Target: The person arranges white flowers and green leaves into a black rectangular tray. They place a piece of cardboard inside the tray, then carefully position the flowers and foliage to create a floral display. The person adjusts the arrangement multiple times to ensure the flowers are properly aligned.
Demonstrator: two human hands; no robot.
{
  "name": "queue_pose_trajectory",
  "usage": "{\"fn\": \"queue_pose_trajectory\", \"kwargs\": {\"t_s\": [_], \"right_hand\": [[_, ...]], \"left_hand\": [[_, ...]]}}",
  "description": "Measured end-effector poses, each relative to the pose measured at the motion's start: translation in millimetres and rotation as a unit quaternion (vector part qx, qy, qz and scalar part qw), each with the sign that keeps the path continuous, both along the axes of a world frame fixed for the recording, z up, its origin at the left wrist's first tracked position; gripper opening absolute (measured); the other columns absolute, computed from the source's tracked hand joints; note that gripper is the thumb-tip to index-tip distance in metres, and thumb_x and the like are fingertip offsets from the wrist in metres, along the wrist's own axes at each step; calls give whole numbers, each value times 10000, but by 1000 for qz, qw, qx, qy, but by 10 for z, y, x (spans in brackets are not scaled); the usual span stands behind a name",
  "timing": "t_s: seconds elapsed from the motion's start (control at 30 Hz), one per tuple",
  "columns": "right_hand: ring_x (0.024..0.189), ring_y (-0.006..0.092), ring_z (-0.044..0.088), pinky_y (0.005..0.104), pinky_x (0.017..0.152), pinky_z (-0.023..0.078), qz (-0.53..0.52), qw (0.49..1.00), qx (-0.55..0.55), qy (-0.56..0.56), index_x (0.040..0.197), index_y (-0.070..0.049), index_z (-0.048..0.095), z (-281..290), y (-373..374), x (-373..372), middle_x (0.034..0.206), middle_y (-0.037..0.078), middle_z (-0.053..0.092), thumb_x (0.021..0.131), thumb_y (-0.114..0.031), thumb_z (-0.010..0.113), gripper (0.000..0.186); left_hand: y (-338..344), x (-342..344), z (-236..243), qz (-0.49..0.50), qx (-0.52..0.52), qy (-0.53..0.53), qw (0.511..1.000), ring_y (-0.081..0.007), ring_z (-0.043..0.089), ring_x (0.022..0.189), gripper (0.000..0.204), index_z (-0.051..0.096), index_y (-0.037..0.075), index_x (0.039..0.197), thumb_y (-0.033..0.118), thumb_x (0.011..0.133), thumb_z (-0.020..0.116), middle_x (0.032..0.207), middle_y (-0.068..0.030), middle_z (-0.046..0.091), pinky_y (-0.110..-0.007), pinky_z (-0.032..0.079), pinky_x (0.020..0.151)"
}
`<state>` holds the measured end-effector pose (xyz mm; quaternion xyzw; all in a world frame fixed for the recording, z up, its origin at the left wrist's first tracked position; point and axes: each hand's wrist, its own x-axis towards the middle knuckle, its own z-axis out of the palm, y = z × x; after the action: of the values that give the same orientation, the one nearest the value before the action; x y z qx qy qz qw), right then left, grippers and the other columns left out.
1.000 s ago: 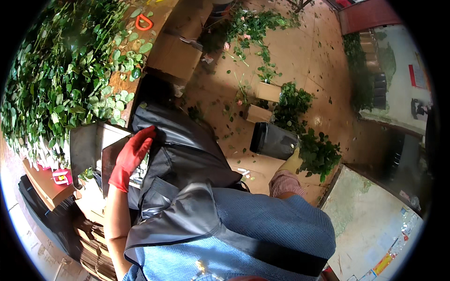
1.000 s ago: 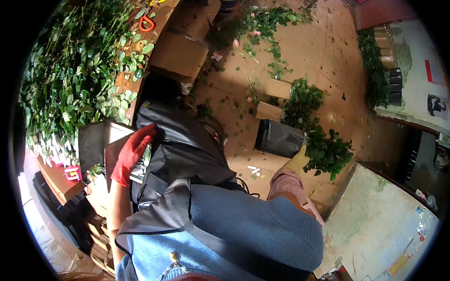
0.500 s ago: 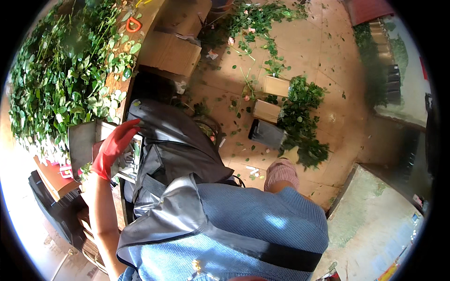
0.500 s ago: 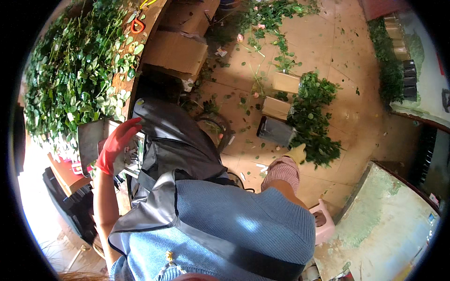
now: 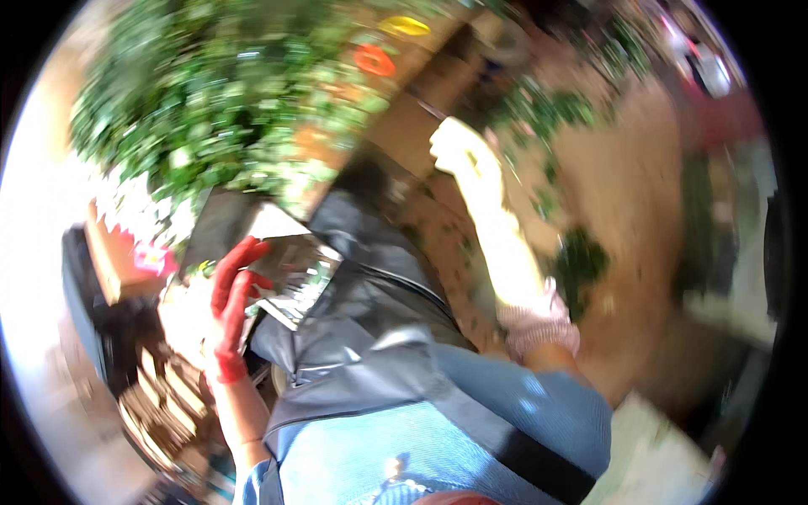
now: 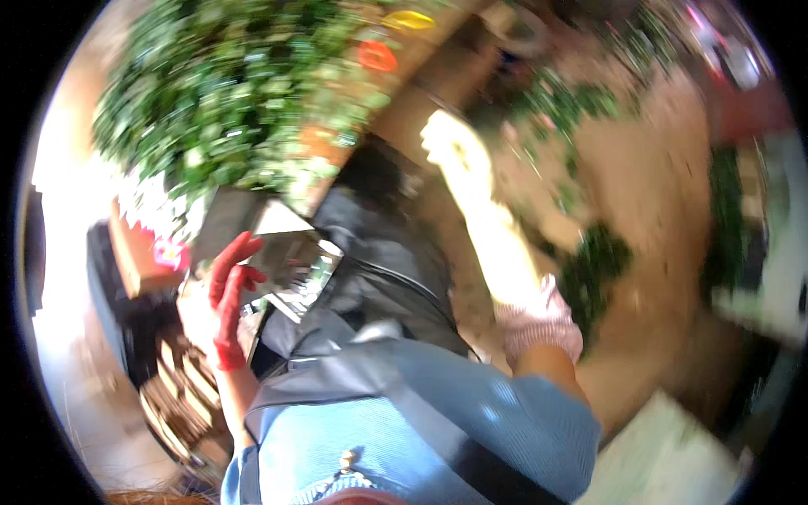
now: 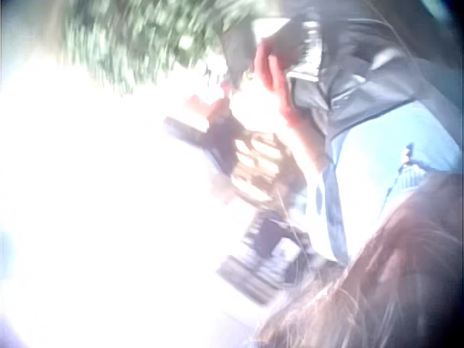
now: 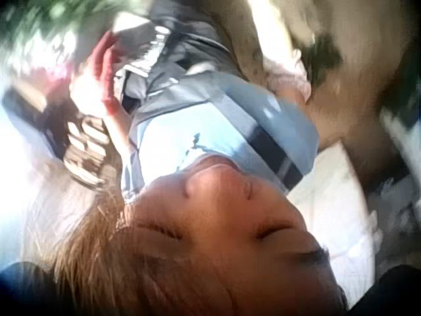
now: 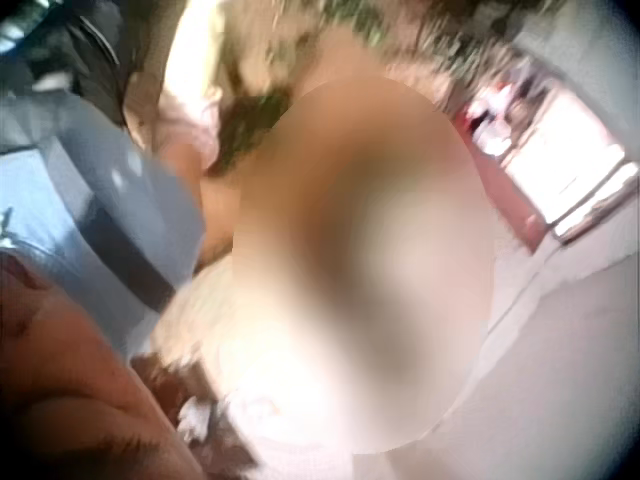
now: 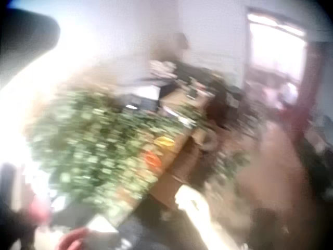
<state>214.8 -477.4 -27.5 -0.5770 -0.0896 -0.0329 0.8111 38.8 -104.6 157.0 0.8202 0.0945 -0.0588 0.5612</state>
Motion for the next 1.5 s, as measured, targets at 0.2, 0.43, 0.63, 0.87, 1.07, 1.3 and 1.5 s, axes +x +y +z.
{"fn": "queue_pose_trajectory", "kwargs": {"t_s": [0.2,0.43,0.63,0.87,1.07,1.3,1.5], "right_hand": [[1114,369,704,455,1025,543,423,795,-157,-404,1199,-31,748,1655,2543,-237,1220,185,736,971,-196,680,289],[1174,421,676,507,1006,551,572,514,-508,-388,1541,-153,497,1448,3375,-590,1369,199,669,975,-321,721,632],[1072,389,725,498,902,610,578,488,-496,-425,1599,-147,386,1425,3395,-587,1357,155,676,925,-291,756,782],[1235,375,660,490,1021,556,635,415,-575,-306,1602,-176,371,1503,3554,-523,1476,124,604,948,-365,723,766],[1273,395,634,485,1058,537,650,372,-596,-291,1601,-169,360,1455,3598,-500,1504,120,587,949,-412,725,786],[1185,411,675,513,1027,545,649,431,-550,-301,1551,-146,435,1512,3550,-543,1352,177,681,971,-356,692,668],[1406,378,569,451,1189,441,670,575,-379,-276,1584,-131,488,1612,3587,-337,1513,254,578,1038,-396,639,626]], "left_hand": [[754,-165,-48,214,17,-156,964,-139,693,1069,396,642,72,1445,120,1052,636,1391,-84,696,-307,565,916],[2566,-1221,-302,447,442,-246,738,-350,608,1353,441,702,109,1355,77,918,755,1427,-179,653,-438,473,1156],[4684,-2305,-112,610,642,-121,449,-449,397,1503,612,463,41,1559,-1,950,510,1613,-206,478,-488,315,1264],[5369,-2529,538,528,645,339,436,-382,429,1499,423,674,151,1350,148,935,595,1549,-113,556,-543,301,1252],[5675,-2871,967,402,776,217,434,-321,661,1101,123,774,106,907,180,878,680,995,-80,749,-489,503,930],[5674,-2912,1712,506,575,306,565,-370,706,1147,349,772,128,1188,362,929,773,1218,-173,752,-489,550,996],[4843,-1641,2311,562,506,-196,624,-127,619,745,285,655,41,1027,321,984,686,787,-46,636,-318,520,727]]}}
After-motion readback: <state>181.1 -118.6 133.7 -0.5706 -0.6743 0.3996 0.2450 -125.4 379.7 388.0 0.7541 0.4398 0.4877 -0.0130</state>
